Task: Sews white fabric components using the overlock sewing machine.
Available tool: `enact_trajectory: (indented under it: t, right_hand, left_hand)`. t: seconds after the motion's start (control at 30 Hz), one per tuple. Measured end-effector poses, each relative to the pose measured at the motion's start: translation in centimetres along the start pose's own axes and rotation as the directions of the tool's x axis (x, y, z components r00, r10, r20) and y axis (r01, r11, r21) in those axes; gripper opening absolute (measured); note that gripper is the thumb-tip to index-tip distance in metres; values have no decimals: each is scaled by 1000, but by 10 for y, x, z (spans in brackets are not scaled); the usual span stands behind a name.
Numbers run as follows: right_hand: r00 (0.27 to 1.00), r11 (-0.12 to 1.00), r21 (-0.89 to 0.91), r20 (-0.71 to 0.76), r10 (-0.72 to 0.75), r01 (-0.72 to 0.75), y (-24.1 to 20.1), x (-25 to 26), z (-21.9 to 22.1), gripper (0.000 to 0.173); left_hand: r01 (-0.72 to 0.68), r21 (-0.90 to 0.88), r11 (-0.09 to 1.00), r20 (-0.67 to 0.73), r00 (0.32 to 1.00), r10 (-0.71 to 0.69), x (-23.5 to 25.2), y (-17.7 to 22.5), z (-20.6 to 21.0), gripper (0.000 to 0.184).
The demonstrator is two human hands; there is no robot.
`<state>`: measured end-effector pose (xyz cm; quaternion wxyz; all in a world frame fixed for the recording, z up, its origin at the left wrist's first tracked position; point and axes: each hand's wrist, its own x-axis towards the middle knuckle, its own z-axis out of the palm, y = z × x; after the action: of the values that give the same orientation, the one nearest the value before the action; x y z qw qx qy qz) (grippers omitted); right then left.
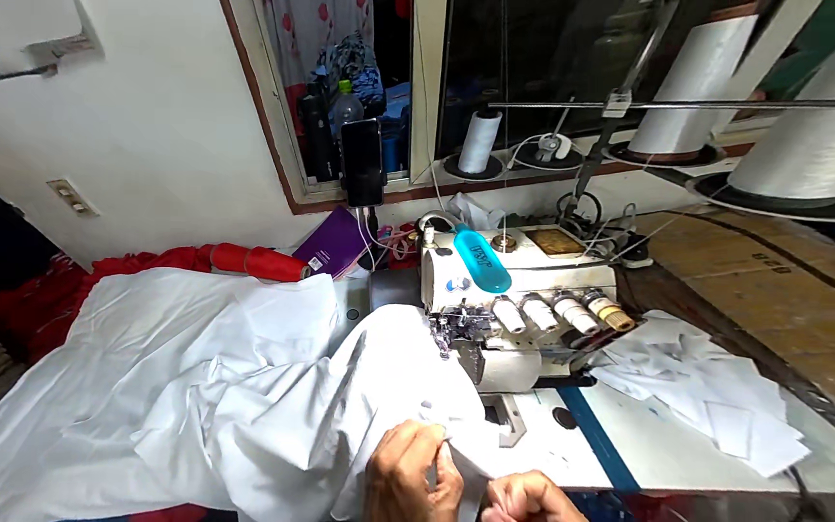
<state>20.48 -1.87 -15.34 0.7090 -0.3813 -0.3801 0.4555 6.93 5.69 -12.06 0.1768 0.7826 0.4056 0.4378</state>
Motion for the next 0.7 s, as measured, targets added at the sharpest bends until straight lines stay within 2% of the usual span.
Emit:
enact_trajectory:
  t: [0.13, 0.23, 0.3, 0.43, 0.53, 0.7]
  right_hand:
    - [971, 979, -52, -146, 186, -196, -7, 1, 4, 36]
    - [946, 951, -164, -241, 218, -261, -9, 4, 4, 37]
    - [947, 948, -185, -241, 211, -258, -9, 6, 2, 33]
    - [962, 977, -113, -228, 151, -180, -9, 6, 3, 12]
    - [970, 985, -75, -201, 138, -156, -9, 2, 0, 16]
    - [985, 991, -39, -125, 119, -124, -6, -2, 3, 23]
  left_hand:
    - [32, -88, 996, 54, 998, -28, -3, 8, -2, 12]
    - [22, -117, 993, 74, 997, -14, -6, 7, 0, 13]
    - [23, -129, 991, 91, 996, -11, -6, 5, 0, 13]
    - [36, -131, 991, 138, 990, -18, -6, 2, -2, 14]
    - [23, -85, 996, 156, 988, -9, -8, 0, 2, 14]
    - [-78, -29, 997, 188, 979, 82, -8, -5, 7, 16]
